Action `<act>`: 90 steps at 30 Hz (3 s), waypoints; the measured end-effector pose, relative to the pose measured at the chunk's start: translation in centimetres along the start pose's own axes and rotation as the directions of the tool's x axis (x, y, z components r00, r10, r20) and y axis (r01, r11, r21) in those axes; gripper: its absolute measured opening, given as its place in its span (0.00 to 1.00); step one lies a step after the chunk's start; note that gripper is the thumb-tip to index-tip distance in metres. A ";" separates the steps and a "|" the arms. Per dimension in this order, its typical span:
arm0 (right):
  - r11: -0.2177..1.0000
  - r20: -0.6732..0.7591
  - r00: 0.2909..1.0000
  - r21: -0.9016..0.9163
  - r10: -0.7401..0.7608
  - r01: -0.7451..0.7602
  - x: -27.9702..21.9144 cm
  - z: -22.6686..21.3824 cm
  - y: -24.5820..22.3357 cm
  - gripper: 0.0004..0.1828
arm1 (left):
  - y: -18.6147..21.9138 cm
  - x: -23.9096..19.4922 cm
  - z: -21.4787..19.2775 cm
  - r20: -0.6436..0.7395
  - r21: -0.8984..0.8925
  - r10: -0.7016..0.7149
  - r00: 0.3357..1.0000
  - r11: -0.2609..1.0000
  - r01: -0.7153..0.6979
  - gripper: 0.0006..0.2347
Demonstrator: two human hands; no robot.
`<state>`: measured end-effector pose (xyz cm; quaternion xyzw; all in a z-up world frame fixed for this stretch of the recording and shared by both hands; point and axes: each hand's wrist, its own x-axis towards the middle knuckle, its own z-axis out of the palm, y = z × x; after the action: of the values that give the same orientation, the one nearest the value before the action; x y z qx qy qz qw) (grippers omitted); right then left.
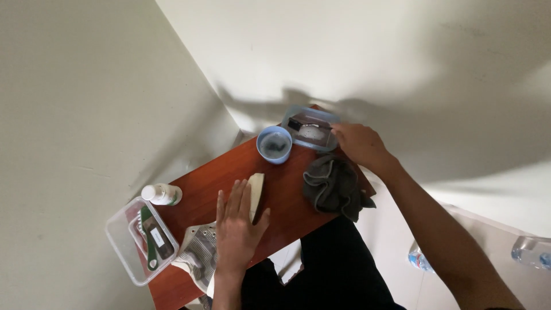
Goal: The person cleans a single white high-top sneaker placed on a small wooden table. They use a brush dipped in water to scrub the upper and sole, then wipe the shoe with a cloth. The person repeats brushing and wiping across different areas of the shoe throughout the clip.
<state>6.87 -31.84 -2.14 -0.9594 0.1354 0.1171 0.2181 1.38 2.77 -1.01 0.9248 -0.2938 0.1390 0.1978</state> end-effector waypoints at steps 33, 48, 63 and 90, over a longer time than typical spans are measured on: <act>0.681 -0.349 0.585 -0.364 -0.733 0.636 -9.8 6.2 -9.8 0.26 | 0.7 -7.4 -0.9 -0.088 -0.029 -0.162 0.983 0.987 0.160 0.25; 0.703 -0.300 0.642 -0.419 -0.705 0.575 -6.8 4.8 -9.2 0.31 | 1.1 -8.0 -1.1 -0.051 0.026 -0.096 0.994 0.995 0.097 0.27; 0.637 -0.404 0.498 -0.575 -0.767 0.513 -6.9 5.2 -9.1 0.29 | 1.6 -8.2 -0.6 -0.091 0.012 -0.106 0.990 0.994 0.108 0.27; 0.585 -0.486 0.385 -0.376 -0.785 0.719 -10.0 7.9 -11.0 0.28 | 1.4 -6.9 -1.2 -0.070 0.122 -0.111 0.991 0.985 0.119 0.25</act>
<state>-0.40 -16.65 -2.00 -0.9068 -0.2579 -0.3021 0.1409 -5.09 5.64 -2.19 0.9460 -0.2242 0.1748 0.1561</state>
